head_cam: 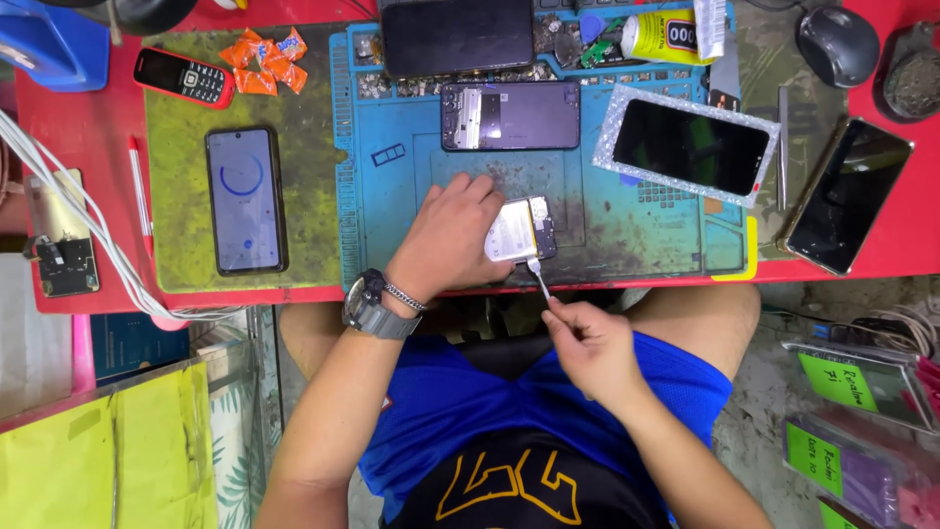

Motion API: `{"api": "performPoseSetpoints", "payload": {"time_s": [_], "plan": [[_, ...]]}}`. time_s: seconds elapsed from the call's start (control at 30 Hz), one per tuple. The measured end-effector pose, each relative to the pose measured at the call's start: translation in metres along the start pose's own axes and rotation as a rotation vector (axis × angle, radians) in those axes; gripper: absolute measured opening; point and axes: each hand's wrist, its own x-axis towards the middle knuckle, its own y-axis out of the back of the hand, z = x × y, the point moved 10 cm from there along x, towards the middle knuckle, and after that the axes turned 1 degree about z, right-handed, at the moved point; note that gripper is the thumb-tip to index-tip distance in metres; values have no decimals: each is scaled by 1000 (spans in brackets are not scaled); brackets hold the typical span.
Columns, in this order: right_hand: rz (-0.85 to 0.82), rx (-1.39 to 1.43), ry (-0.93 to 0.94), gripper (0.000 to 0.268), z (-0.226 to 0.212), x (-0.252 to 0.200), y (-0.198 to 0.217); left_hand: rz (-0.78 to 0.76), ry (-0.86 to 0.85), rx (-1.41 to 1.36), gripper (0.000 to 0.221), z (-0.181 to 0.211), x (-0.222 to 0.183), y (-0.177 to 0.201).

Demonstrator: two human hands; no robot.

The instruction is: Removing a battery from a mobile phone using a prying tool and hands at a repair bench.

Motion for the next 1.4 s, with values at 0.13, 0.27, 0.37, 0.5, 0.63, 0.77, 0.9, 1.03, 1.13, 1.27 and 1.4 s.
{"api": "performPoseSetpoints", "payload": {"time_s": [0.13,0.27,0.37,0.5,0.63,0.77,0.9,1.03,1.13,1.27,1.4], "plan": [[53,-26,81,5,7,-7,0,20,5,-8,77,-1,-1,3],[-37,-43,91,18,-19,8,18,149,40,-125,81,-2,-9,22],[-189,118,43,38,-41,23,40,388,61,-303,88,-1,-17,48],[-422,371,-6,51,-91,36,62,632,144,-528,79,-11,-30,84],[-163,451,163,43,-82,55,62,824,145,-628,80,-21,-34,68],[58,397,524,18,-101,73,48,892,244,-947,79,-30,-39,42],[61,575,447,9,-80,85,29,928,186,-1054,74,-37,-46,47],[29,620,393,7,-82,93,20,941,162,-1031,71,-37,-50,50],[-8,660,370,12,-99,94,11,942,139,-1041,70,-38,-48,50],[-31,670,394,13,-111,95,5,898,62,-1090,65,-42,-42,48],[-112,713,387,14,-110,99,0,794,29,-1137,67,-43,-37,44]]}}
